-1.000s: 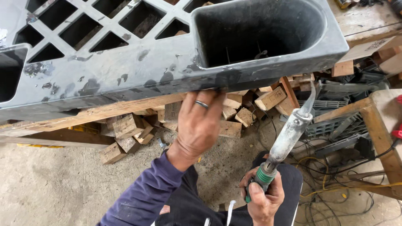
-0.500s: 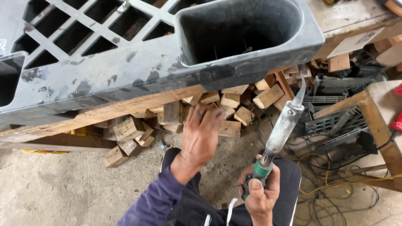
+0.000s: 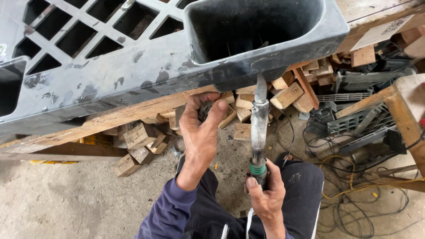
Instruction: The person uses a soldering iron to melt and smooth the edge of a large gray plastic crate, then uses pliers to trim excess material. The person works on the crate's edge, applying heat and removing material to repair or modify it.
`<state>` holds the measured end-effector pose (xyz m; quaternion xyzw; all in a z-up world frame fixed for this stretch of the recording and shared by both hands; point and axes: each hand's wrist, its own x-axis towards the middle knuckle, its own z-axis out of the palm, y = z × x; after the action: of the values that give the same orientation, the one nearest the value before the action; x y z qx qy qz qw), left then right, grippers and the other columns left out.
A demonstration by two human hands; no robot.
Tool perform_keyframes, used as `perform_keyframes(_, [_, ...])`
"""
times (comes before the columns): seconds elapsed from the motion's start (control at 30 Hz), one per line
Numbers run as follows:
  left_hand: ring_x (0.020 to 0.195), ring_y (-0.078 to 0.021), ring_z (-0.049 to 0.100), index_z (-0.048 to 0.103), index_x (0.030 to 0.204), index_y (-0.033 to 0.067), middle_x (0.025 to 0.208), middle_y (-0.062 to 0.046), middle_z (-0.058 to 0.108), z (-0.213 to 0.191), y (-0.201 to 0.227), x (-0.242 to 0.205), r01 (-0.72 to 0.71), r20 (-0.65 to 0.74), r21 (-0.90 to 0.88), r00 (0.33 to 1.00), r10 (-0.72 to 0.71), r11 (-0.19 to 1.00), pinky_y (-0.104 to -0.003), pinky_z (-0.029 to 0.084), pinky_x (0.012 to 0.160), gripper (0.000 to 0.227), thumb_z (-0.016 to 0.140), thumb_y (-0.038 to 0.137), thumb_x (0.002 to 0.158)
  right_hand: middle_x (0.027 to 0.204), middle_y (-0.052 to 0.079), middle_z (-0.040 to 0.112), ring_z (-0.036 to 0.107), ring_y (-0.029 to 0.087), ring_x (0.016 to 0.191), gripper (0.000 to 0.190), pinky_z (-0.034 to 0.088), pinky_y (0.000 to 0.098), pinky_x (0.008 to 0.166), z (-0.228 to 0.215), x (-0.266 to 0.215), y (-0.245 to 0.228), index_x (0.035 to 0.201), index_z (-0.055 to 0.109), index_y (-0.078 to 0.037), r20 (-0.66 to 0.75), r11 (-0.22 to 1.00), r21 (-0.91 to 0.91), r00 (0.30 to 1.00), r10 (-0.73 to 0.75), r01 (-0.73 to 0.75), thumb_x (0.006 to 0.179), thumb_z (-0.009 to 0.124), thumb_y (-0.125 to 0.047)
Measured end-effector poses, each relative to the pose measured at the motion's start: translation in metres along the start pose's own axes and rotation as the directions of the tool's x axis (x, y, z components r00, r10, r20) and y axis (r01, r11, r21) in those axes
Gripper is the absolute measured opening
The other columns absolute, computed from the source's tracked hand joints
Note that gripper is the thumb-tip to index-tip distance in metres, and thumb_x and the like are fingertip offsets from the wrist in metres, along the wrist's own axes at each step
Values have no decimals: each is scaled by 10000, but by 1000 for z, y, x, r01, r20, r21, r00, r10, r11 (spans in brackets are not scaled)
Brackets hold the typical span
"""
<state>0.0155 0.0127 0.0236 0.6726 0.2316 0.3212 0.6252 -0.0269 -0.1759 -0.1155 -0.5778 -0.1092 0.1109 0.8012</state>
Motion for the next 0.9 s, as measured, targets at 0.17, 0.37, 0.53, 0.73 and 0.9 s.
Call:
perform_keyframes(0.17, [812,-79,509,622,1107,143,974,40,526,12,28,15,-693,92,555,601,794,460,-205,420,665,317,830,365,1016,988,110,667,634,131,717,601,551,279,576,-3,-3,-3,1383,501,33,-10,994,95,999,-46,47,924,738,-273])
perform_keyframes(0.37, [868,-215,449,718,1116,96,1034,-57,477,5,95,45,-656,378,753,501,779,56,-381,397,704,497,792,517,861,978,146,676,645,159,725,610,548,293,565,-6,-1,-3,1364,508,27,-32,971,234,998,-47,53,936,771,-318])
perform_keyframes(0.53, [862,-184,498,694,893,116,927,-4,494,8,122,63,-774,576,630,519,631,62,-371,440,709,319,849,393,929,959,147,675,659,162,749,589,559,293,554,-4,0,1,1361,518,23,-16,966,247,997,-73,74,957,765,-328])
perform_keyframes(0.73, [824,-167,530,677,879,103,901,-18,506,5,125,76,-844,655,536,444,611,39,-323,476,634,313,845,357,954,967,144,673,673,162,755,597,568,290,534,1,1,5,1367,523,13,2,969,241,998,-55,53,952,757,-347])
perform_keyframes(0.9, [826,-188,537,680,893,98,918,-30,532,4,123,76,-852,669,521,370,644,-52,-324,516,671,278,840,325,908,944,148,672,675,167,731,585,570,292,518,7,0,5,1369,519,16,6,964,267,1000,-24,21,961,734,-344])
